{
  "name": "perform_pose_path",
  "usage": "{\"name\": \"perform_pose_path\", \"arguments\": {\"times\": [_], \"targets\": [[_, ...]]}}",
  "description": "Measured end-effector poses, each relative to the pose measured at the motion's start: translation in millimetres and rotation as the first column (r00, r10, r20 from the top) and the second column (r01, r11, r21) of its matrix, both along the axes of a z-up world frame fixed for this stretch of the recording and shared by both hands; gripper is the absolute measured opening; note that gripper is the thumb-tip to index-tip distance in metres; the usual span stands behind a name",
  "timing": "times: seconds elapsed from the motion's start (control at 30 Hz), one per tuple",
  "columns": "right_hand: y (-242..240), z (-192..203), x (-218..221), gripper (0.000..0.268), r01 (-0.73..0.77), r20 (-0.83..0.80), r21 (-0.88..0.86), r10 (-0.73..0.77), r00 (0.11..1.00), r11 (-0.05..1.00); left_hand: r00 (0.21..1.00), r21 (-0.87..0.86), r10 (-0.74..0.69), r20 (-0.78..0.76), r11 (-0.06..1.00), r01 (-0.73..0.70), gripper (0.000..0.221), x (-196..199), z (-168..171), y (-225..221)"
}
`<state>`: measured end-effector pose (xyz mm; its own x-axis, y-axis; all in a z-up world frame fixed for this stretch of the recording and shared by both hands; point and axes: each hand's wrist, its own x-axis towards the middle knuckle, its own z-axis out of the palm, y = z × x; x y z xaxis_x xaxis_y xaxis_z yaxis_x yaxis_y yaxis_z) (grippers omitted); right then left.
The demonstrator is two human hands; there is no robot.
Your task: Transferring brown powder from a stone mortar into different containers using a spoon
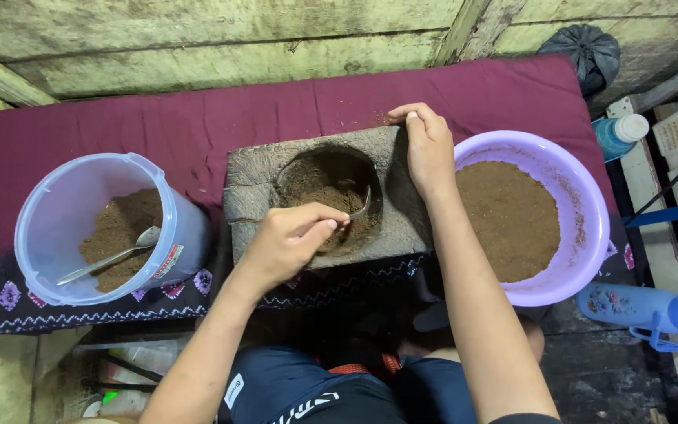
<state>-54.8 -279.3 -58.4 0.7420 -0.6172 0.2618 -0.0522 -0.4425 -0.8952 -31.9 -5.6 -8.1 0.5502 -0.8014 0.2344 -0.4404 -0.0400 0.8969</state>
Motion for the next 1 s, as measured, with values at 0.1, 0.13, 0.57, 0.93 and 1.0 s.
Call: {"name": "perform_pose_path", "arguments": {"times": [0.1,0.13,0.57,0.93,1.0], "targets": [[0,-2,0,0.03,-0.004,-0.006,-0.012,0.004,1.0,1.0,1.0,-0.033,0.0,-0.028,0.999,-0.001,0.02,-12,18,-1],[3,3,-2,0.03,-0.008,-0.007,-0.01,0.008,1.0,1.0,1.0,-0.031,0.004,-0.029,0.999,-0.005,0.02,-15,16,-2],[10,12,-11,0.019,0.001,-0.03,-0.089,-0.004,1.0,0.996,0.97,0.078,0.218,-0.112,0.975,-0.21,0.016,7,7,2],[9,11,-11,0.018,-0.017,-0.04,-0.101,0.013,0.999,0.995,0.891,0.197,0.139,0.433,0.95,-0.244,0.014,16,-10,-17],[9,13,-10,0.019,-0.006,-0.053,-0.114,0.0,0.999,0.993,0.855,0.286,0.06,0.515,0.929,-0.237,0.03,15,-39,-21]]}}
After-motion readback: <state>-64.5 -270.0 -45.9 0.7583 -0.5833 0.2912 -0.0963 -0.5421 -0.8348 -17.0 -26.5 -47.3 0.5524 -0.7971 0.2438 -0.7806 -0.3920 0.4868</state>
